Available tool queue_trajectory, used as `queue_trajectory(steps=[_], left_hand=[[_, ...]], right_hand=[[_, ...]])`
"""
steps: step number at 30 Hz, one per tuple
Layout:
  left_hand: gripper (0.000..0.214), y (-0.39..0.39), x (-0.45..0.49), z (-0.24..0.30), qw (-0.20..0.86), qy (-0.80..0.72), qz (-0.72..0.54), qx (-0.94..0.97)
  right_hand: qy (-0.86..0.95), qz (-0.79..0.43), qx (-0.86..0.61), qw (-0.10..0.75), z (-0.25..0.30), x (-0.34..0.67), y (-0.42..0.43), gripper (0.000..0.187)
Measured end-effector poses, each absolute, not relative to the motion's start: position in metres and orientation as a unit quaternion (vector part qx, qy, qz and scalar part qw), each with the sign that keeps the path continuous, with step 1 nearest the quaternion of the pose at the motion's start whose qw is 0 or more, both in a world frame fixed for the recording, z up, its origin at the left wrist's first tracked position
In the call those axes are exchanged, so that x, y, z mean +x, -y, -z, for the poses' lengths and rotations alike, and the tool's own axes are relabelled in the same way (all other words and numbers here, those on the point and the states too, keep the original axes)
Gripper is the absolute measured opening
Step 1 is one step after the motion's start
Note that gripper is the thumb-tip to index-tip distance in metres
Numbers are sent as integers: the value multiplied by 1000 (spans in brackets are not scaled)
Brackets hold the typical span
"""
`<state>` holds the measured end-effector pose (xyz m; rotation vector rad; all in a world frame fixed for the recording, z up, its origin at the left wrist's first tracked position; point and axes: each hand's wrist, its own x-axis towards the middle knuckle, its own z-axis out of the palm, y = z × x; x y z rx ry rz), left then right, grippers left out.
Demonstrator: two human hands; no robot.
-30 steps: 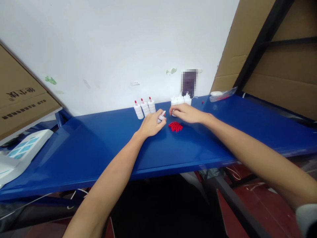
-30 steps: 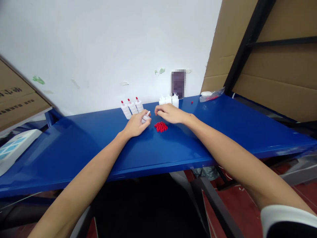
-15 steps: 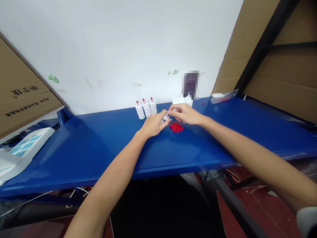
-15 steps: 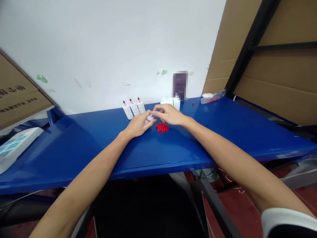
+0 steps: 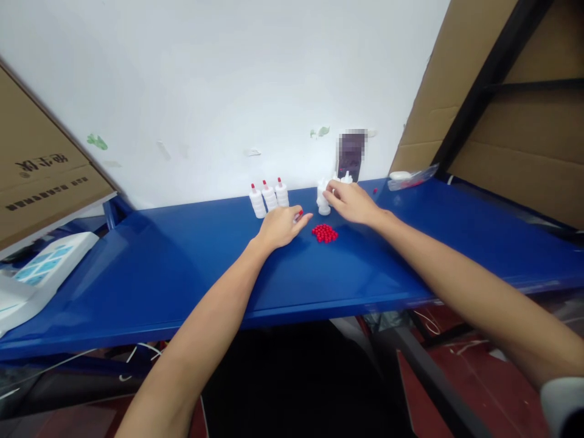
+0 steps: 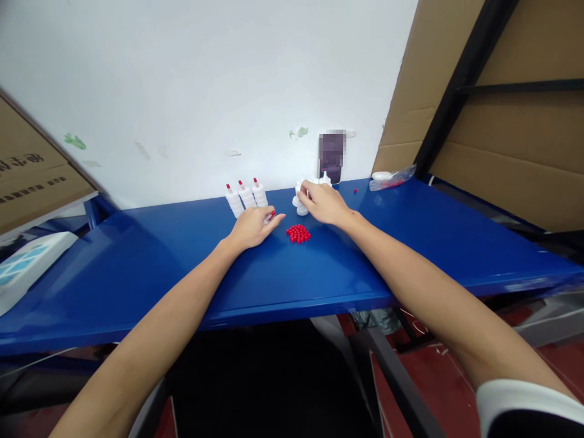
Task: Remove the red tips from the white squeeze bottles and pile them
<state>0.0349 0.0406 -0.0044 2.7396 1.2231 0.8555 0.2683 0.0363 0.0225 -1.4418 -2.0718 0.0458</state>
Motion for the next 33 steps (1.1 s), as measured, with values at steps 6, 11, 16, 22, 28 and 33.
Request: queue_trajectory(steps=[6, 11, 16, 22, 28, 33], left_hand=[[25, -36, 37, 0, 10, -413, -284, 865], [28, -36, 37, -3, 23, -401, -301, 865], [23, -35, 36, -4, 40, -395, -336, 854], [10, -33, 32, -5, 32, -423, -357, 832], [15, -36, 33, -1, -4, -360, -346, 866], [20, -39, 34, 0, -13, -309, -360, 880]], right_hand=[[763, 28, -597, 249, -18, 270, -40, 30], [763, 32, -608, 218, -14, 272, -44, 31], [759, 34, -613, 216, -13, 273, -45, 32], [740, 29, -584, 332, -16, 271, -44, 38], [681, 34, -544, 490, -21, 258, -32, 38], [703, 23, -505, 499, -19, 247, -20, 32]])
